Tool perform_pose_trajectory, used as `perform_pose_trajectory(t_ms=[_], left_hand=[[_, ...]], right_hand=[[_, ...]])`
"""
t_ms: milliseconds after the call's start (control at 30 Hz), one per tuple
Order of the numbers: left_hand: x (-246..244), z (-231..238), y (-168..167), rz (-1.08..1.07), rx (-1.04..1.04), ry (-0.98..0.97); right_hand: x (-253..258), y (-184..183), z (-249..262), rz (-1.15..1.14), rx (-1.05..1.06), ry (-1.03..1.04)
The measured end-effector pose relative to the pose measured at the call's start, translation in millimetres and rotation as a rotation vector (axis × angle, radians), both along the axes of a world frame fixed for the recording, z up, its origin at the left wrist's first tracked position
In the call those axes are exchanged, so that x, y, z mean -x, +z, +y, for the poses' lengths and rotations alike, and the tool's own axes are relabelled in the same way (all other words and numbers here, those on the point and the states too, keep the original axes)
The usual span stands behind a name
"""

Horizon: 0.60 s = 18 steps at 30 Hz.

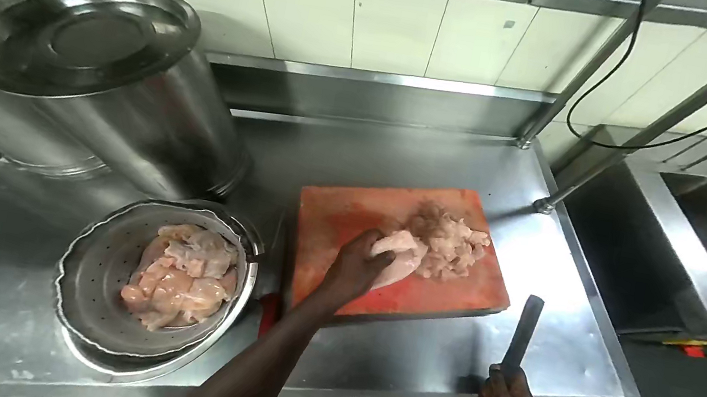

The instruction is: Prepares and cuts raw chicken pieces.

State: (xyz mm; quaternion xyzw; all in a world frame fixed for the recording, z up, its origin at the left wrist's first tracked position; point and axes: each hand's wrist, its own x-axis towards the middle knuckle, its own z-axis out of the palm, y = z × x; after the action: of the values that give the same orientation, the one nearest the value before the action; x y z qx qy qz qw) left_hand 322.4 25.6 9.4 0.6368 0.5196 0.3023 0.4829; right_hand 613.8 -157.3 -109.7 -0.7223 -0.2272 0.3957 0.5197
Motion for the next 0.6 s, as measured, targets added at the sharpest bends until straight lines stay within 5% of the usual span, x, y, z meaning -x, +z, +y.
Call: perform_pose_trajectory(t_ms=[167, 433, 600], left_hand=[[32, -23, -42, 0.491, -0.032, -0.09], [35, -14, -43, 0.402, 0.209, 0.101], [23, -7, -48, 0.448, 0.187, 0.119]], right_hand=[[1, 10, 3, -0.048, 0.143, 0.131], [46, 71, 29, -0.093, 0.194, 0.542], [68, 72, 51, -0.212, 0.241, 0.76]])
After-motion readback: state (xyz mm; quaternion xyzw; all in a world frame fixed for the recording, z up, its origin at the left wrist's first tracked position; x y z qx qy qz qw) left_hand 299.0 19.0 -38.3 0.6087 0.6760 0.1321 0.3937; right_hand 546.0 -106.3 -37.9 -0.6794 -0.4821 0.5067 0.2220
